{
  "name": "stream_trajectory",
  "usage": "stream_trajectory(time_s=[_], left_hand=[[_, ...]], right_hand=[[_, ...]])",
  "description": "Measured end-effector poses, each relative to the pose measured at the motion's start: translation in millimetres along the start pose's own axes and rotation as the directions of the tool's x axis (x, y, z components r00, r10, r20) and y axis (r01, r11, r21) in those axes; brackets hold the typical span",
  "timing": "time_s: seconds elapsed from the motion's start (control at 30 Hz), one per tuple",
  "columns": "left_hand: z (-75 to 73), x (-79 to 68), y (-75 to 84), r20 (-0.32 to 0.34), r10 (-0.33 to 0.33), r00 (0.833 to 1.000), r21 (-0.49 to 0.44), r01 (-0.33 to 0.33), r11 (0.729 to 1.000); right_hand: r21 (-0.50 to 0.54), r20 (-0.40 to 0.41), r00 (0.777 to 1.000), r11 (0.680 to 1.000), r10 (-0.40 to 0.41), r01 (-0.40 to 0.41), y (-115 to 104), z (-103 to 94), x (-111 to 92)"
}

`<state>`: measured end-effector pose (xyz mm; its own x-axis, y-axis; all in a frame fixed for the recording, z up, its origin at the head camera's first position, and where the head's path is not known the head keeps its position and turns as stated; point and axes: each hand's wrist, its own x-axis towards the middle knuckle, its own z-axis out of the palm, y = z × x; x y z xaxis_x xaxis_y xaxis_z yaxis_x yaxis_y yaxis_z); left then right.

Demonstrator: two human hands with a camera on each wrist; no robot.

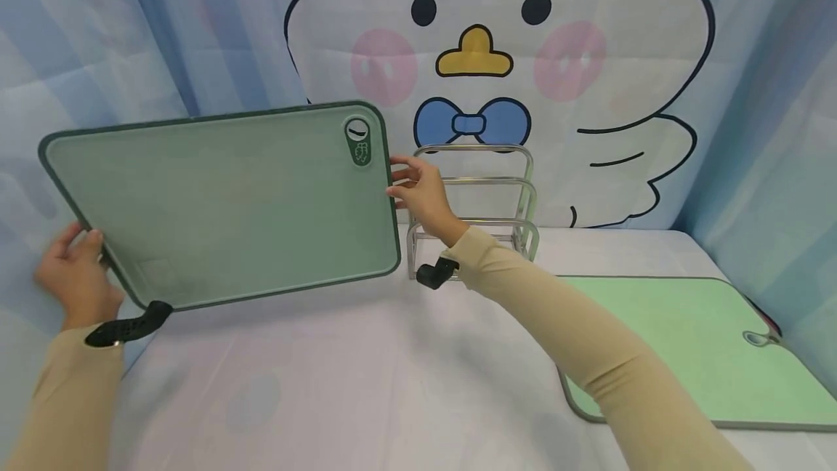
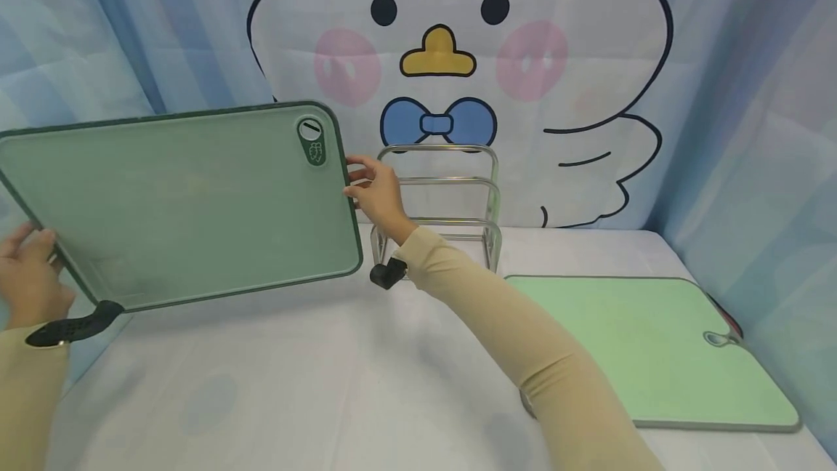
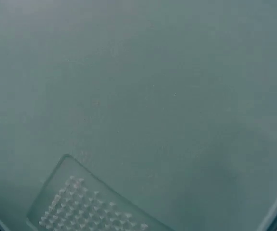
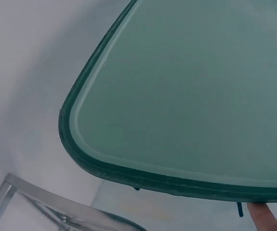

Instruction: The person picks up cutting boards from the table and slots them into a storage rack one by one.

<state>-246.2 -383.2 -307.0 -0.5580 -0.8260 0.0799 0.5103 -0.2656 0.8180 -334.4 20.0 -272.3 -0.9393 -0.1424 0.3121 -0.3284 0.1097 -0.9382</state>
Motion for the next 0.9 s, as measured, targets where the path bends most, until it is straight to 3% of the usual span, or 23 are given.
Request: stream_trajectory(time_s=[0.2,0.33,0.6,0.9], left_hand=[[4.6,9.5,0.4,0.018,0.055,0.998,-0.129,-0.052,0.99],[9.7,16.0,0.2,0.024,0.081,0.996,-0.127,-0.078,0.989],[20.1,23.1,2.3,0.08,0.01,0.997,-0.088,-0.003,0.996],[32.1,30.8,-3.7,0.217,-0.07,0.974,-0.036,0.08,0.996]], right_hand=[[-0.03,0.024,0.998,0.998,-0.058,0.059,-2,3.6,18],[-0.056,0.037,0.998,0.997,-0.05,0.052,-3,3.7,30],[-0.09,0.055,0.998,0.996,-0.01,0.015,-2,-3.2,48],[-0.137,0.047,0.999,0.991,-0.003,0.01,2,-22.6,61]])
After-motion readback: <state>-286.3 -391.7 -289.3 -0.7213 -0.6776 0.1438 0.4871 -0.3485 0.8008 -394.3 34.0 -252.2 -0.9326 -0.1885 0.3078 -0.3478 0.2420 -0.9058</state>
